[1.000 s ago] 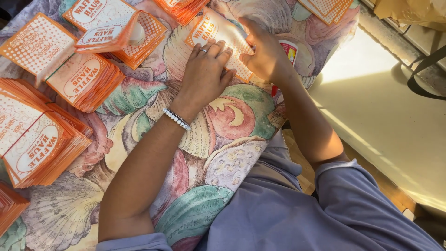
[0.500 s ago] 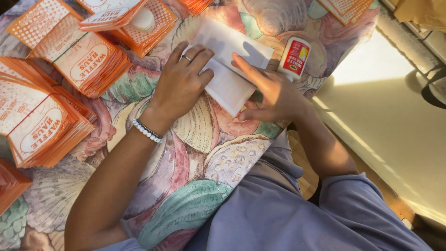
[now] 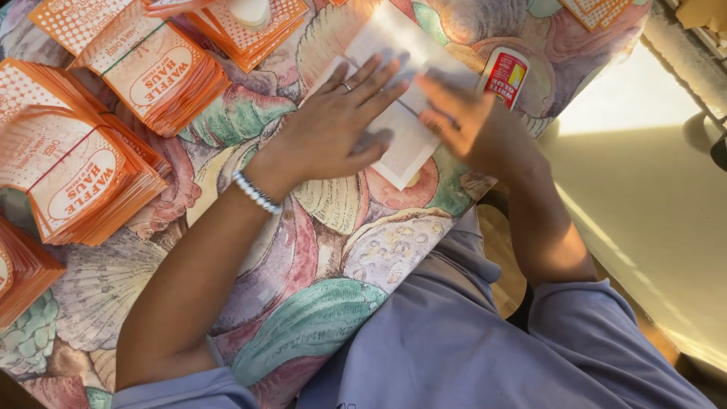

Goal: Applying glue to paper templates and folding them to assemble bags

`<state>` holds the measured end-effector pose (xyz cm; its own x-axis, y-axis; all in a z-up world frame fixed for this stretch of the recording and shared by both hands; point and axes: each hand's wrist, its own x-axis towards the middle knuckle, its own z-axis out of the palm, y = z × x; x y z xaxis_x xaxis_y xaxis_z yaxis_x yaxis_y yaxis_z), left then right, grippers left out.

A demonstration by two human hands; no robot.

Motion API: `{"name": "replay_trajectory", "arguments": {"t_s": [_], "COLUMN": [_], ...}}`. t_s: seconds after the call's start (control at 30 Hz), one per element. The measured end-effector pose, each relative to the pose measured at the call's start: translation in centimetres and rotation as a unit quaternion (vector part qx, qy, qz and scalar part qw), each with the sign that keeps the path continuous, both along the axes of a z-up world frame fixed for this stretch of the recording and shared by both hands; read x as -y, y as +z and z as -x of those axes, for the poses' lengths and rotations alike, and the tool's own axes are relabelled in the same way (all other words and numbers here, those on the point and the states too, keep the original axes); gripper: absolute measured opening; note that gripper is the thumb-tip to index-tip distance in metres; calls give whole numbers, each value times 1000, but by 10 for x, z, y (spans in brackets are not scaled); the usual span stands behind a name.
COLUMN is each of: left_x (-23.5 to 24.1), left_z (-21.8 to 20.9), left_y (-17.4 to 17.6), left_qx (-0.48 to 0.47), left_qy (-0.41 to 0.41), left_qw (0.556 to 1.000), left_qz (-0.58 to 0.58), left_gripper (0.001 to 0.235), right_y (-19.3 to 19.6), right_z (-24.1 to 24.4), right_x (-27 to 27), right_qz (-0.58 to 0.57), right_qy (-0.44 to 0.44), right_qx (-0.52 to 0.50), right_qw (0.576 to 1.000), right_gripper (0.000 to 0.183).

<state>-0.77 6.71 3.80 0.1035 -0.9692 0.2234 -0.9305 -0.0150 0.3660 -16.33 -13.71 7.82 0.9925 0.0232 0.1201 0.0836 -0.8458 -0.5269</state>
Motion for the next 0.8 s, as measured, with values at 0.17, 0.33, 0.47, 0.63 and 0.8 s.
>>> {"name": "replay_trajectory", "arguments": {"t_s": [0.17, 0.33, 0.47, 0.63, 0.8], "left_x": [1, -13, -20, -3, 2], "left_z": [3, 8, 10, 15, 20], "left_y": [-21, -22, -21, -22, -25], "left_qx": [98, 78, 79, 52, 91], "left_qy": [30, 19, 12, -21, -9], "left_qw": [988, 990, 995, 998, 993], "left_qz": [-118, -112, -59, -23, -69], "left_gripper": [68, 69, 70, 69, 65], "right_y": [-36, -33, -24, -38, -88], "right_z": [4, 0, 4, 31, 200], "right_x": [65, 84, 66, 82, 178], "right_qz": [101, -47, -158, -446, 215], "right_qy": [-301, -387, -361, -281, -370], "right_qx": [56, -98, -38, 191, 312], "right_qw": [946, 915, 918, 828, 848], "right_gripper": [69, 68, 57, 18, 22]}}
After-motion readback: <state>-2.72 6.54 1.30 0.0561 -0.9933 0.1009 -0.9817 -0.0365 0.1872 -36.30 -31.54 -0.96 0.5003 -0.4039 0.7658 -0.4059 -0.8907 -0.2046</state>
